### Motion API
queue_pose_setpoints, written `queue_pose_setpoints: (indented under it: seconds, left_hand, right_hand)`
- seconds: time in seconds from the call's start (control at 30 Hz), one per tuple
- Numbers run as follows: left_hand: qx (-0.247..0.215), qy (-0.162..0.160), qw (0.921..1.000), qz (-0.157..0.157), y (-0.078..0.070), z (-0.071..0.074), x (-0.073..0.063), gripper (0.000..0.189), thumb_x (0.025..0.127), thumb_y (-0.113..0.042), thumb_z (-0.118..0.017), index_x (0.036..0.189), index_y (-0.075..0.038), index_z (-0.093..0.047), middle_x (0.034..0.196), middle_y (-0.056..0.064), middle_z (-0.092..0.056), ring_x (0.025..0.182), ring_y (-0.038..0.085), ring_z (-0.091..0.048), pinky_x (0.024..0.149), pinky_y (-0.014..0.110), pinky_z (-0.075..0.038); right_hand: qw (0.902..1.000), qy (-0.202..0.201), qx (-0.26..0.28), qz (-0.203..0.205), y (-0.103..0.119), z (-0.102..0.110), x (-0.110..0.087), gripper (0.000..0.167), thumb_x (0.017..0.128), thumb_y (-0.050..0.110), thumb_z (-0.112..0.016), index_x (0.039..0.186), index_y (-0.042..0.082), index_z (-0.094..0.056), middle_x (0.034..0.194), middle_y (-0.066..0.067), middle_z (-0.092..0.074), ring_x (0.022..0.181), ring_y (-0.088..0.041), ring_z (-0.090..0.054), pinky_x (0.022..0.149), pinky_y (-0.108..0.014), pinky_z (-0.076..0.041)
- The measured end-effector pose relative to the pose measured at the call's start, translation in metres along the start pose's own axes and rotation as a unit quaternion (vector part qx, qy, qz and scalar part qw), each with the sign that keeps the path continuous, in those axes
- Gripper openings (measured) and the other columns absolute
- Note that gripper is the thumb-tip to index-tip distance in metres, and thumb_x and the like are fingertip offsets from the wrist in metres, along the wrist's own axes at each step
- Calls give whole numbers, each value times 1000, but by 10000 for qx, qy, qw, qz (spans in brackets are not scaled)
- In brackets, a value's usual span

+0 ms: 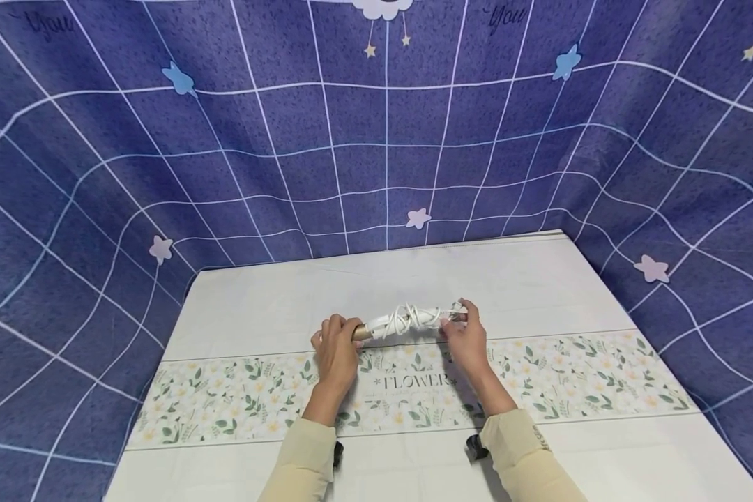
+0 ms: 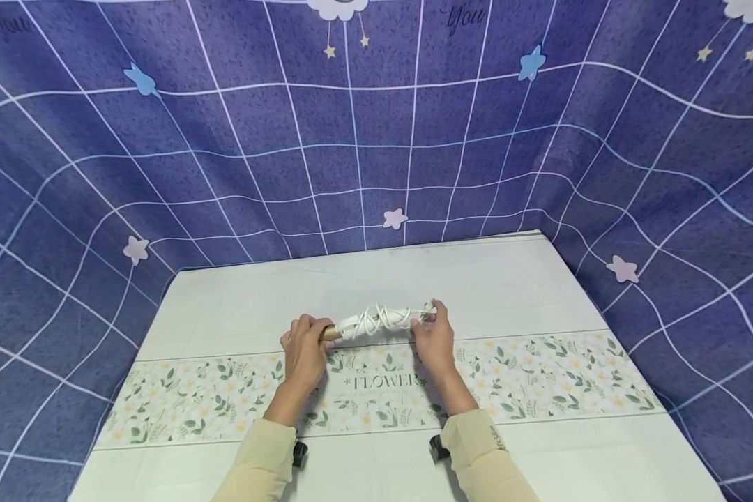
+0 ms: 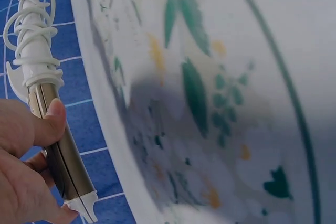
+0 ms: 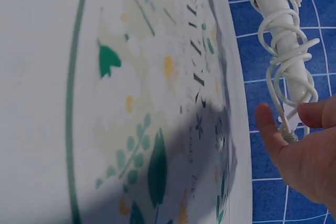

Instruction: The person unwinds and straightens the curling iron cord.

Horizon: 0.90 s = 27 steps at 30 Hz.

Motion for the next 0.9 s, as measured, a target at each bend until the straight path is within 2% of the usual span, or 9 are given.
queue_pose_setpoints:
  seconds: [0.2,0.33,0.5,0.7,0.9]
  left_hand:
    - [-77,-146,9998,-57,-8,7,1,32,75,-5,-78,103,-16,-69,94,3,-52,91,23,-46,95,52,-29]
    - [-81,-172,9998,-53,-12,10,0,32,75,-3,-77,103,-16,-69,94,3,-52,91,23,-47,95,52,-30]
    - [-168,-276,9994,-79,-15,14,-1,32,74,-3,-78,102,-14,-70,93,5,-53,91,25,-47,94,54,-29]
    - [-227,-310,9992,-65,-19,15,-1,33,73,-4,-79,103,-14,-69,94,5,-52,92,26,-46,95,54,-29]
    - [-265,-276,9993,33,-21,15,-2,30,75,-9,-76,104,-14,-69,94,4,-53,92,24,-46,94,54,-29]
  right_hand:
    - [9948,-293,971,-28,4,2,0,61,94,1,-59,146,9,-28,109,-16,-48,89,-38,-67,82,-44,-54]
    - [9866,-425,1576,-49,6,3,1,60,91,-6,-60,142,7,-31,105,-17,-46,80,-32,-69,79,-39,-56]
    - [9744,-429,2206,23,7,2,2,57,87,-12,-60,134,5,-32,105,-18,-45,77,-24,-67,77,-35,-57]
    - [9668,-367,2528,33,9,-1,3,54,87,-15,-58,127,1,-26,109,-20,-42,76,-17,-64,73,-32,-57]
    - [9707,-384,2373,-8,12,-1,2,59,88,-12,-59,135,2,-26,103,-14,-45,71,-12,-62,70,-30,-57]
Point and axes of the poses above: each hand's wrist, its own x-axis towards the middle knuckle, its own z-axis out of the back of the hand, y = z × x, the point moved 4 cm from there along x, towards the middle knuckle
